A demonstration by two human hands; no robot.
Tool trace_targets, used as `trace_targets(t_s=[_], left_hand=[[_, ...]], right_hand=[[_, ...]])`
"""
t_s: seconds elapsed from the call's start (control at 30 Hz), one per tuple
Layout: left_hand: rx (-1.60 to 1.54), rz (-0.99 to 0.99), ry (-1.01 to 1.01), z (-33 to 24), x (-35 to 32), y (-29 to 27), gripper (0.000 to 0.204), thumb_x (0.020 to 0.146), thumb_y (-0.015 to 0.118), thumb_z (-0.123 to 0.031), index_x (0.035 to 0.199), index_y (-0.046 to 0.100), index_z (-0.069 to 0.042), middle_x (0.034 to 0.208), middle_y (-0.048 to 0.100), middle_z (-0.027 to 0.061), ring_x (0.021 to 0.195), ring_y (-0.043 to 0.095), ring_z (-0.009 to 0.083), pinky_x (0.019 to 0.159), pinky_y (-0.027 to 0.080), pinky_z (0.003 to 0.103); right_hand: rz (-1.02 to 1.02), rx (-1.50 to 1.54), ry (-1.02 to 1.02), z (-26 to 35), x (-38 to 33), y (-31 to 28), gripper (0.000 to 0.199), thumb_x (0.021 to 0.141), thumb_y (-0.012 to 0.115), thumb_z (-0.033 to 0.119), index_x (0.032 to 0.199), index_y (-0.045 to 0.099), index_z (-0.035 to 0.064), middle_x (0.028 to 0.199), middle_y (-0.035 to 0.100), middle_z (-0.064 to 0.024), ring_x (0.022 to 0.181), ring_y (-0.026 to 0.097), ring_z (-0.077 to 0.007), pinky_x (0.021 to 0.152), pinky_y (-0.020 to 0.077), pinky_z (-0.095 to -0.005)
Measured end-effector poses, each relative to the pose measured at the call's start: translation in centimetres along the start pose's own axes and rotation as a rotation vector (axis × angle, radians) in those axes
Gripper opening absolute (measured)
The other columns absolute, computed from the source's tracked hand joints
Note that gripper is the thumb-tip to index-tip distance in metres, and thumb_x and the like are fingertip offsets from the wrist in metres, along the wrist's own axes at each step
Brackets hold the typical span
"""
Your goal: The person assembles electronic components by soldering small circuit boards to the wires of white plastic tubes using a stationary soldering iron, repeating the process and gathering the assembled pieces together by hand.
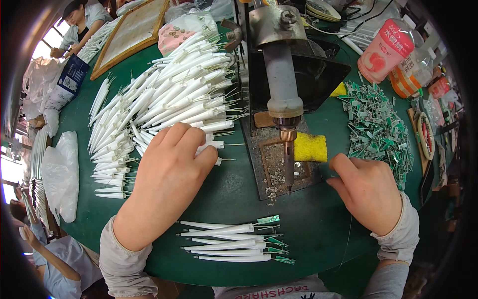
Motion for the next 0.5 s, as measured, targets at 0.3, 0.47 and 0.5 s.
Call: trace_targets(t_s=[0.3,0.47,0.5], left_hand=[[0.024,0.064,0.062,0.7,0.4,0.2,0.013,0.065,0.061,-0.005,0.078,0.060,-0.004,0.093,0.056,0.0065,0.095,0.054,0.0247,0.082,0.046,0.034],[-0.096,-0.092,0.128,0.0,0.3,-0.8,0.012,0.066,0.061,-0.005,0.077,0.057,-0.002,0.094,0.060,0.0086,0.094,0.058,0.0267,0.082,0.049,0.036],[-0.198,-0.171,0.165,-0.3,0.1,-1.5,0.012,0.066,0.061,-0.005,0.077,0.057,-0.001,0.095,0.061,0.0099,0.093,0.059,0.0281,0.081,0.050,0.037]], right_hand=[[-0.038,0.159,-0.126,1.5,-0.4,-1.0,0.018,0.075,0.068,0.009,0.083,0.053,0.0053,0.069,0.055,-0.0104,0.059,0.059,-0.0308,0.051,0.0464,-0.0395],[-0.016,0.388,-0.153,2.2,-0.2,-0.8,0.011,0.077,0.067,0.008,0.082,0.058,0.0062,0.070,0.056,-0.0093,0.060,0.059,-0.0288,0.052,0.0477,-0.0377],[0.006,0.491,-0.178,2.4,-0.1,-0.6,0.009,0.077,0.067,0.008,0.082,0.059,0.0063,0.071,0.057,-0.0089,0.061,0.060,-0.0279,0.053,0.0484,-0.0367]])
Point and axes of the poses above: each hand's wrist, its own x-axis towards the middle knuckle, its own y-axis out of the palm, z = x × y, the point moved 8 cm from there along x, towards the middle knuckle
